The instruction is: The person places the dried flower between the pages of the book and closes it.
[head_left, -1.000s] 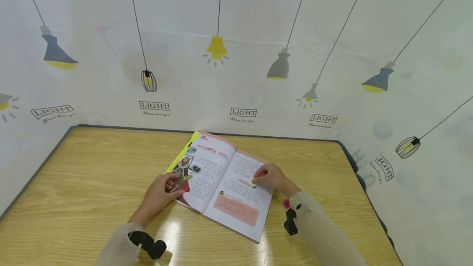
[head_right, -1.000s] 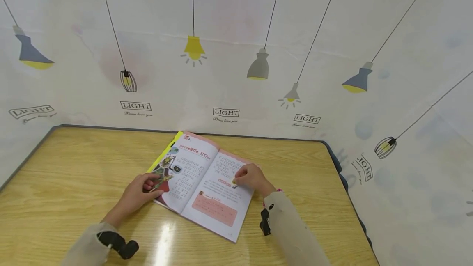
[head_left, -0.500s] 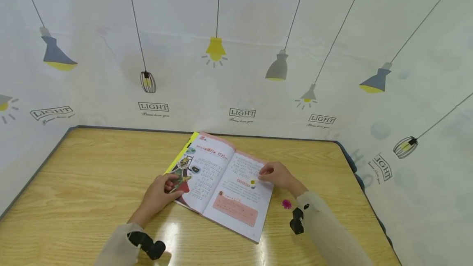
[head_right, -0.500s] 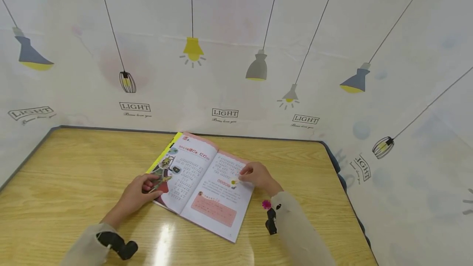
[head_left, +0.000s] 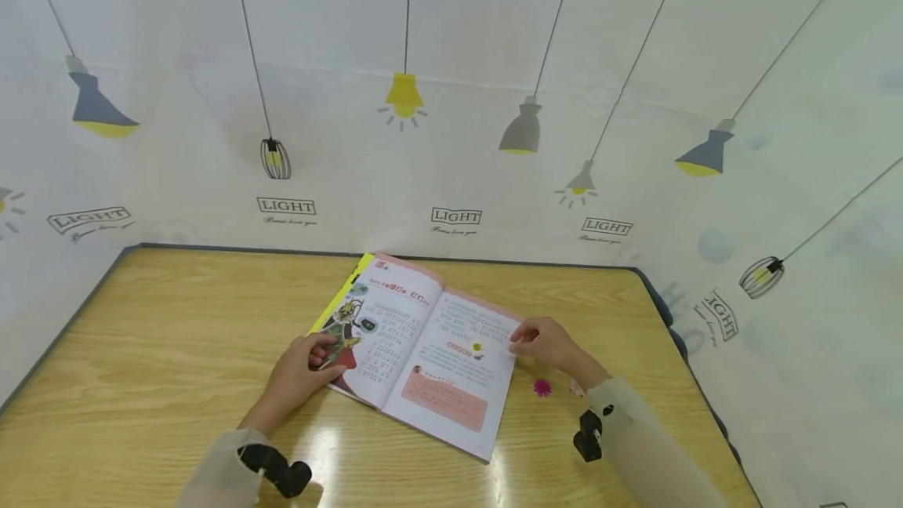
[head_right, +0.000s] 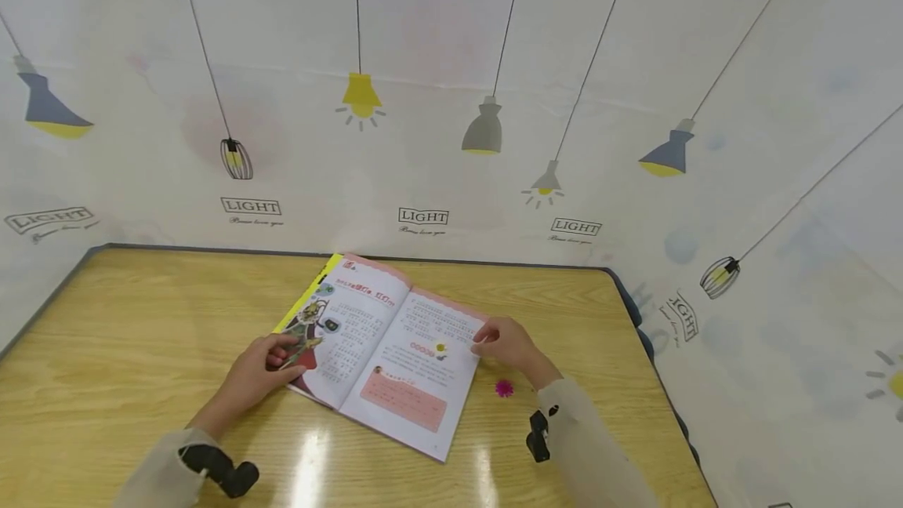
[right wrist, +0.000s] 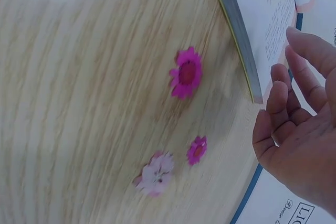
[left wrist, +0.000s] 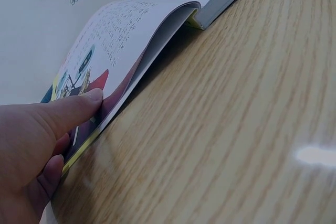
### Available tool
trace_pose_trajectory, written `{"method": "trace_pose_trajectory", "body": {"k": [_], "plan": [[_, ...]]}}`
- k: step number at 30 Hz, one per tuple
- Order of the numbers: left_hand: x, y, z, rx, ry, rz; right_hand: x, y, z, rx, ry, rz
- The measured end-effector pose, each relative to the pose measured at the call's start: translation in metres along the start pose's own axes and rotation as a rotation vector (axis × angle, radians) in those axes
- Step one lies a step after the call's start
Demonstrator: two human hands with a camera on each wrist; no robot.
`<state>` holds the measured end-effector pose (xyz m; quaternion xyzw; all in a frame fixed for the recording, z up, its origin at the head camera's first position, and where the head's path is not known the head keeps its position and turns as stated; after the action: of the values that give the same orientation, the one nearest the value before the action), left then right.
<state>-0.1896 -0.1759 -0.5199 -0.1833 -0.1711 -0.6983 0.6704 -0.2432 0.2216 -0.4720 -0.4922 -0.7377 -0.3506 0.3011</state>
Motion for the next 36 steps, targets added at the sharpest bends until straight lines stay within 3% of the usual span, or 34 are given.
{"method": "trace_pose_trajectory", "body": {"k": [6, 20, 28, 36], "plan": [[0.000, 0.000, -0.001, -0.002, -0.003, -0.001, 0.004, 0.012, 0.011, 0.050, -0.019, 0.015], [0.000, 0.001, 0.002, 0.022, -0.015, -0.012, 0.003, 0.043, 0.026, 0.010, -0.018, 0.054], [0.000, 0.001, 0.001, 0.008, -0.023, -0.012, -0.006, 0.057, 0.033, -0.122, 0.001, 0.140], [0.000, 0.002, 0.002, 0.014, -0.012, -0.013, -0.013, 0.064, 0.037, -0.150, -0.019, 0.205]]}}
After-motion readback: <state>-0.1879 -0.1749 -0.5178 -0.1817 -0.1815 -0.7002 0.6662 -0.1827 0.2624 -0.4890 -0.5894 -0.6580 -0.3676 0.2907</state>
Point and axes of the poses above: each hand's wrist, its own y-axis away from the middle knuckle, its own x-axis out of the back of the hand, z = x × y, the point moved 2 cm from there along -y, towards the middle knuckle, and after that the axes turned 12 degrees about y, right-handed, at the moved point
